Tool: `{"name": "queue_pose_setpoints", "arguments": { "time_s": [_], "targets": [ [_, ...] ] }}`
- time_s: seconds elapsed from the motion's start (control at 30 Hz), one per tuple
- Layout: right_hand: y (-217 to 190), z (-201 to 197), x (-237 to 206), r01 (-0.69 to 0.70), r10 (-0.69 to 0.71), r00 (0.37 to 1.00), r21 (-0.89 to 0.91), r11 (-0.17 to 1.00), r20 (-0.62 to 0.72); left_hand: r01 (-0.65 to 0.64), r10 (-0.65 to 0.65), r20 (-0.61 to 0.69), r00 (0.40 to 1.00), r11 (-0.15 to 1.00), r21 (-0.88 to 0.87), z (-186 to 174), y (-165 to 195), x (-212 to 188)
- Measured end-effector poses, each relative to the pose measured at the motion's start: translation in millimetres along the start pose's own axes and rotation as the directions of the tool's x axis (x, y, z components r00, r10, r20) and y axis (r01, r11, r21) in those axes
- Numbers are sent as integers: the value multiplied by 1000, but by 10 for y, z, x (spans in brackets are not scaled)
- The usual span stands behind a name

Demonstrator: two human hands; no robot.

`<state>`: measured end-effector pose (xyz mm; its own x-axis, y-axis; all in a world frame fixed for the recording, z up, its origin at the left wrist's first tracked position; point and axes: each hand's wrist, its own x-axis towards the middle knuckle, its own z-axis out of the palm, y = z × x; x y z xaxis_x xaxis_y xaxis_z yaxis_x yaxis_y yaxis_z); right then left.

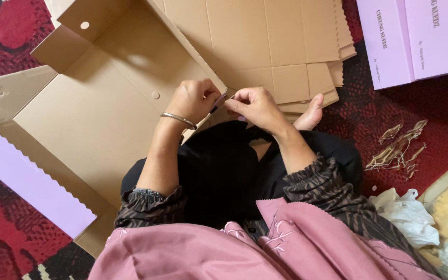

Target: The person assembles a flat-packed cardboard box by folding the sides and inserting a purple paper insert. They then close the box flaps and secure the tabs to complete the assembly.

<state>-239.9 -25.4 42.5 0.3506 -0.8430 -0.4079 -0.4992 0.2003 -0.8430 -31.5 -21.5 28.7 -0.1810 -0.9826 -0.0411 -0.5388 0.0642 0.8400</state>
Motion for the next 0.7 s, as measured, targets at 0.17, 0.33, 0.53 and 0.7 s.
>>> {"name": "queue_pose_setpoints", "arguments": {
  "time_s": [0.17, 0.33, 0.53, 0.7],
  "targets": [
    [-345, -243, -154, 263, -346, 935, -508, 820, -75, -47, 49, -16, 999, 994, 97, 163, -51, -47],
    [-401, -296, -124, 544, -520, 817, -633, 551, 249, -43, 43, 2, 999, 991, 128, 214, -77, -21],
    [-159, -148, 57, 586, -621, 759, -622, 519, 196, -23, 22, 35, 999, 999, 47, 201, -84, 5],
    [-8, -143, 102, 624, -685, 701, -637, 452, 200, 67, -64, 96, 993, 998, -22, 129, -92, -4]
  ]
}}
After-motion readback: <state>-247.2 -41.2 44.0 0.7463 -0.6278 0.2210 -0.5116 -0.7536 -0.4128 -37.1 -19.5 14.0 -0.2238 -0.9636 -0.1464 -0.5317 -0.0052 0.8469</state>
